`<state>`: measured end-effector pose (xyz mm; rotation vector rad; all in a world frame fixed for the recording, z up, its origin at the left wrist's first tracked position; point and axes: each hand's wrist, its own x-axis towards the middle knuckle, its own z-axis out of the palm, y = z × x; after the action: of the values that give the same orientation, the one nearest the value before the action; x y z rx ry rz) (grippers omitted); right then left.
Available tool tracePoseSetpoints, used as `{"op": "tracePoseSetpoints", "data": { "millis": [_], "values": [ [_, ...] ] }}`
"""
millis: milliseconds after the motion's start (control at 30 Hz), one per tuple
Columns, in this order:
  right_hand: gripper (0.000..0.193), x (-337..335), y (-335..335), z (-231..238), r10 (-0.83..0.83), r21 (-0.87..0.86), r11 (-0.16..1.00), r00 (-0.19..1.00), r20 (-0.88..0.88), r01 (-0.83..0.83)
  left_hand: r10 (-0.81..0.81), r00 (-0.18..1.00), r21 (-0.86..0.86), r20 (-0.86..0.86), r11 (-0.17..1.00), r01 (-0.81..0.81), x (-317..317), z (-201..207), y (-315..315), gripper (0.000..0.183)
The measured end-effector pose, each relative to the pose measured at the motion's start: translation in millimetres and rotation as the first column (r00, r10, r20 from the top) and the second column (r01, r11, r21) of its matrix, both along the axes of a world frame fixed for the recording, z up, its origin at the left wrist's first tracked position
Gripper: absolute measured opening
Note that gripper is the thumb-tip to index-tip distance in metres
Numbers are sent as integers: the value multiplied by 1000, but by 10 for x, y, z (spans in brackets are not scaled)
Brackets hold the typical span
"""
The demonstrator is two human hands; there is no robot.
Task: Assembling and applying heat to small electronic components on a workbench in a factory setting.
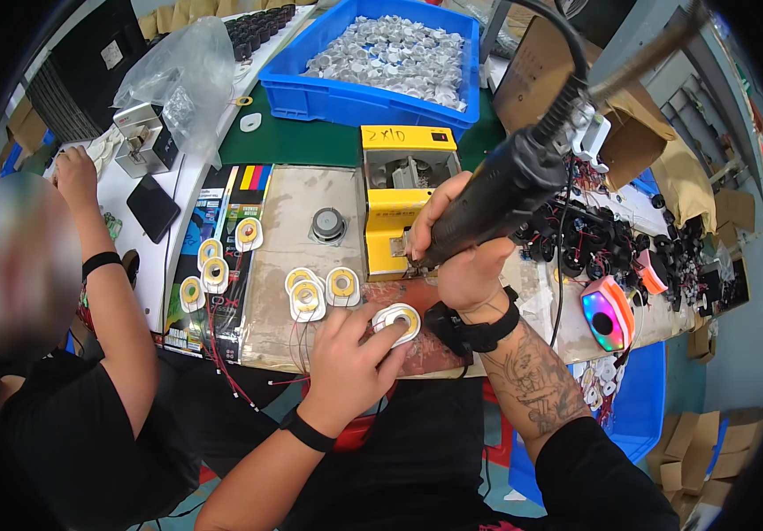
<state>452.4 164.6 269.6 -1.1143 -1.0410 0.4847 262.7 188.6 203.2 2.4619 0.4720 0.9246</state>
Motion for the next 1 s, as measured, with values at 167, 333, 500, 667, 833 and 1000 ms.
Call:
{"op": "tracePoseSetpoints", "data": {
  "millis": [167,333,500,667,833,1000],
  "values": [
    [104,29,-1,-62,-46,-7,999,997,-57,46,24,999,-29,22,999,-24,20,-54,1,29],
    [107,2,-86,-75,-5,-7,1000,985,-174,4,27,1000,-36,-1,999,-27,19,-28,-2,30],
    [109,-206,-261,-10,13,-48,999,982,-191,-22,40,999,-51,8,998,-40,18,-57,-4,30],
    [109,-294,-334,-53,-9,-62,998,978,-210,-4,50,999,-75,-7,996,-51,8,-51,-19,29],
    [109,-305,-342,-87,-16,-72,997,976,-217,1,58,998,-66,19,996,-57,13,-64,-27,29],
    [105,-350,-322,-126,-94,-89,993,981,-170,80,68,998,-66,7,996,-67,17,-52,-28,29]
  ]
}}
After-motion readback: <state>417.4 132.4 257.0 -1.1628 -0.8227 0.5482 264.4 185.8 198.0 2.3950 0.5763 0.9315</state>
